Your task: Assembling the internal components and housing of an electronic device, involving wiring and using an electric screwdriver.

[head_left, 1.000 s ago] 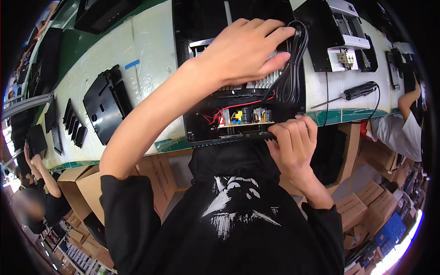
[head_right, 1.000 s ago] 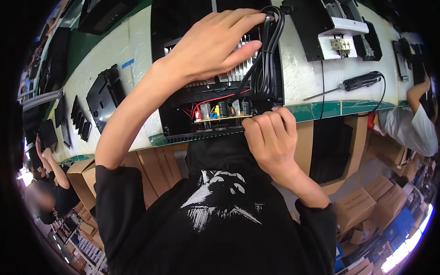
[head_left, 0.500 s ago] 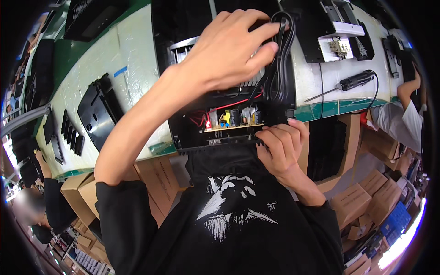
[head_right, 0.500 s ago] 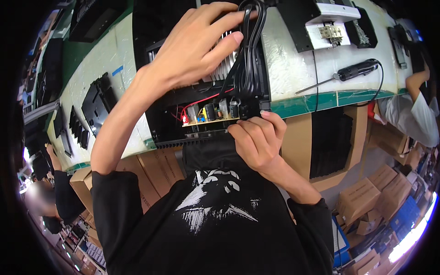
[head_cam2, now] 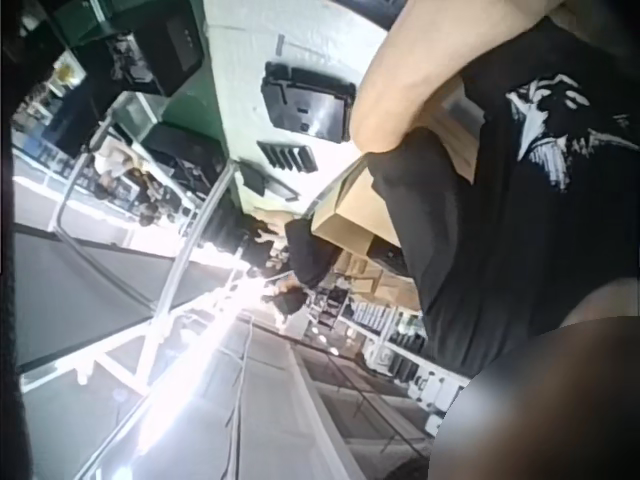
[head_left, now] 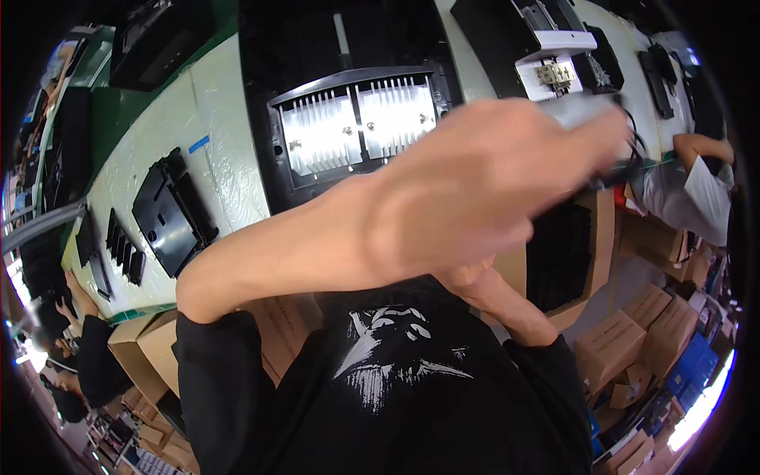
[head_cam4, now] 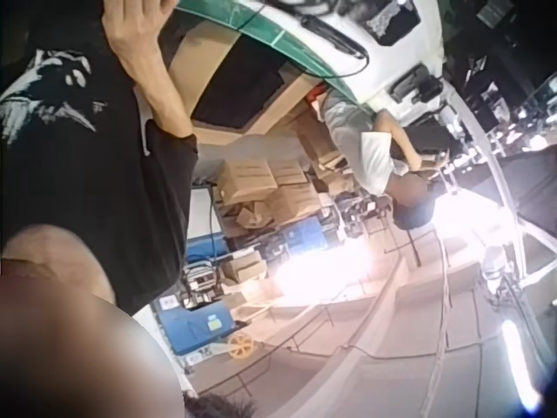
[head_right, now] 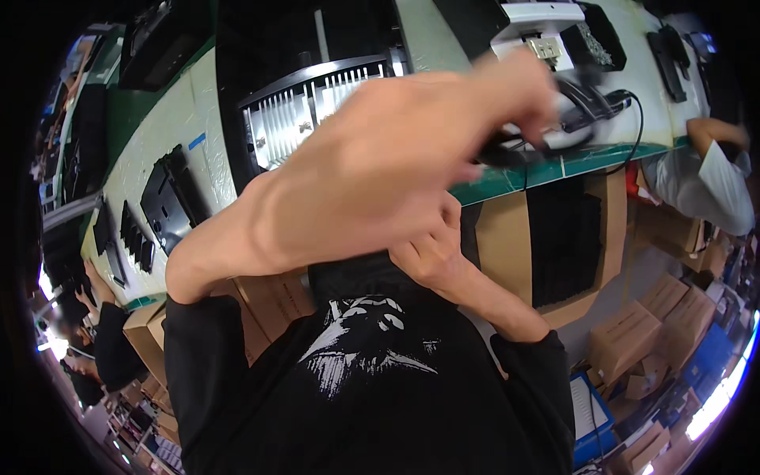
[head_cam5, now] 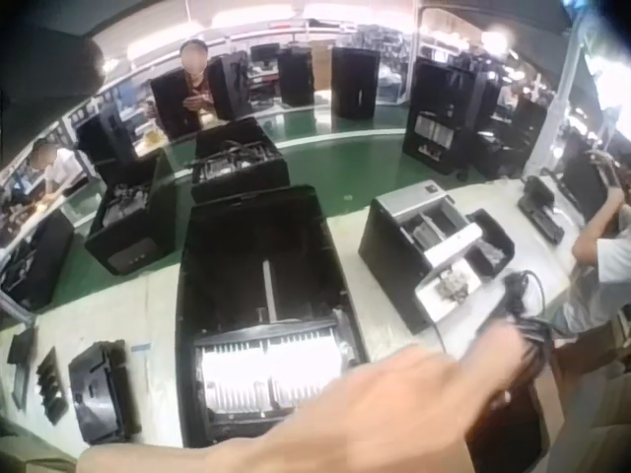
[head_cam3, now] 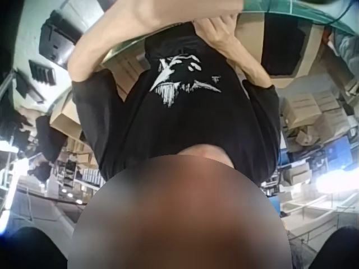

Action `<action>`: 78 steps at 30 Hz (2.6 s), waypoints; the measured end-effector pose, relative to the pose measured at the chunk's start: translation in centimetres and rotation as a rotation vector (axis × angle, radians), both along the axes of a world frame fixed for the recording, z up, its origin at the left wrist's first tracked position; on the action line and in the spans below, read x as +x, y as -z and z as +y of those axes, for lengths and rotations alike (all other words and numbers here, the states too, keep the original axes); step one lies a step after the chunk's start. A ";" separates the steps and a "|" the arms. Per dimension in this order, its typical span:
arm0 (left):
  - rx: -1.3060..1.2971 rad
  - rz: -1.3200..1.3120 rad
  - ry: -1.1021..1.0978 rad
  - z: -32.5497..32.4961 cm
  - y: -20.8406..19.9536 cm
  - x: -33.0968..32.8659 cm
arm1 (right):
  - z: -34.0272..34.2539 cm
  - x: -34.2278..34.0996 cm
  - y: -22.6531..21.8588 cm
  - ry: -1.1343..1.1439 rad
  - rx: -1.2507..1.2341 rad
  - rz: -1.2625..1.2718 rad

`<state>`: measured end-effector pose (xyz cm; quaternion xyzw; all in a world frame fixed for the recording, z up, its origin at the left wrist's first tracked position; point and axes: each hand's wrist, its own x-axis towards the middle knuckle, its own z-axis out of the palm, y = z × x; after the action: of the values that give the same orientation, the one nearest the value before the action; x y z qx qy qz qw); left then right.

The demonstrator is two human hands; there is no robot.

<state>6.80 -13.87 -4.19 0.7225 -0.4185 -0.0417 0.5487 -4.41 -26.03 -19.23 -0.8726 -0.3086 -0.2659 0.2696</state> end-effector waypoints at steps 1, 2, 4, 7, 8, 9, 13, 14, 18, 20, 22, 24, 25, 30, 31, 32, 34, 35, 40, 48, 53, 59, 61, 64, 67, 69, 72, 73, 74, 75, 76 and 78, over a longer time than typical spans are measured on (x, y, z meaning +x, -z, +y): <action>0.003 -0.004 -0.022 -0.7 -0.3 -0.4 | -0.1 0.0 0.3 -0.022 0.003 -0.004; 0.040 -0.163 0.133 -1.5 -0.6 -0.5 | -0.1 0.2 0.1 -0.011 -0.010 -0.010; 0.058 -0.376 0.212 -2.2 -1.0 -1.5 | 0.0 0.5 -0.4 0.011 -0.037 -0.021; -0.024 -0.267 0.139 -1.8 -0.9 -0.2 | 0.4 0.5 -0.8 0.023 -0.051 -0.028; -0.081 -0.273 0.090 -2.0 -0.6 0.0 | 0.6 0.7 -1.0 0.040 -0.061 -0.034; -0.079 -0.274 0.080 -2.0 0.0 0.4 | 0.8 0.6 -1.4 0.051 -0.067 -0.038; 0.203 -0.374 -0.298 0.1 1.7 5.1 | 1.5 2.0 -3.1 -0.004 0.032 -0.026; 0.247 -0.267 -0.339 1.9 1.3 5.1 | 1.5 1.9 -3.2 -0.037 0.024 -0.012; 0.025 0.093 -0.377 5.9 2.5 3.1 | 1.3 1.8 -3.2 -0.011 0.033 -0.004; 0.162 0.113 -0.379 6.4 3.7 1.6 | 1.7 1.9 -4.0 0.008 0.056 0.015; 0.406 0.049 -0.311 6.2 4.3 0.5 | 1.4 1.9 -3.7 0.019 0.056 0.002; 0.499 -0.073 -0.313 5.8 4.7 -1.2 | 1.6 1.8 -3.6 0.028 0.063 -0.012; 0.578 -0.180 -0.345 5.7 4.5 -2.1 | 1.7 1.8 -3.7 0.015 0.075 -0.006; 0.715 -0.220 -0.457 5.8 4.9 -2.5 | 1.4 1.9 -3.4 -0.013 0.104 0.011; 0.717 -0.218 -0.450 5.8 5.0 -2.7 | 1.3 1.8 -3.1 -0.023 0.106 0.000; 0.725 -0.245 -0.447 6.0 5.0 -2.9 | 1.2 1.9 -2.9 -0.031 0.108 -0.014; 0.680 -0.243 -0.432 6.2 5.1 -3.0 | 0.9 2.0 -2.8 -0.042 0.107 -0.005; 0.680 -0.245 -0.427 6.4 4.9 -2.8 | 0.8 2.0 -2.9 -0.062 0.102 -0.004; 0.454 -0.284 -0.369 4.1 4.9 -1.3 | 0.5 2.1 -2.9 -0.099 0.092 -0.014; 0.331 -0.355 -0.277 1.0 3.5 -0.2 | -0.1 2.9 -2.7 -0.097 0.074 -0.072; 0.475 -0.447 -0.210 0.5 1.5 -3.1 | -1.2 2.1 -2.6 -0.213 0.024 -0.006; 0.211 -0.542 -0.198 -0.6 3.6 -2.6 | -0.9 0.8 -5.9 -0.167 -0.032 -0.039; 0.257 -0.462 -0.106 -0.2 3.1 -1.5 | -0.2 0.8 -6.7 -0.120 -0.082 -0.030; 0.284 -0.343 0.053 0.1 1.6 1.2 | 0.3 0.8 -7.9 -0.025 -0.193 -0.010; 0.330 -0.283 0.094 1.6 1.4 2.1 | -1.0 0.0 -8.5 0.048 -0.068 0.005; 0.358 -0.226 -0.007 2.1 1.6 1.9 | -1.3 -0.2 -6.7 0.173 0.446 0.186; 0.389 -0.159 0.048 2.1 1.6 1.5 | -0.9 3.3 -6.3 0.378 0.849 0.667; 0.417 -0.148 0.072 2.0 1.7 1.4 | -1.5 4.1 -6.0 0.268 0.736 0.660; 0.390 -0.125 0.102 2.2 1.4 1.3 | -2.0 4.9 -5.8 0.159 0.626 0.650; 0.387 -0.122 0.103 2.5 1.6 1.0 | -1.8 5.7 -6.0 0.162 0.624 0.652; 0.317 -0.199 -0.013 2.8 1.9 0.5 | -1.5 6.6 -6.7 0.042 0.608 0.622; 0.239 -0.279 -0.122 3.8 1.9 -0.3 | -0.6 8.1 -7.5 -0.105 0.575 0.549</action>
<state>6.49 -10.11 -6.05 0.8054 -0.4379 0.0426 0.3971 3.71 -26.67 -11.73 -0.7832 -0.1823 -0.0841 0.5884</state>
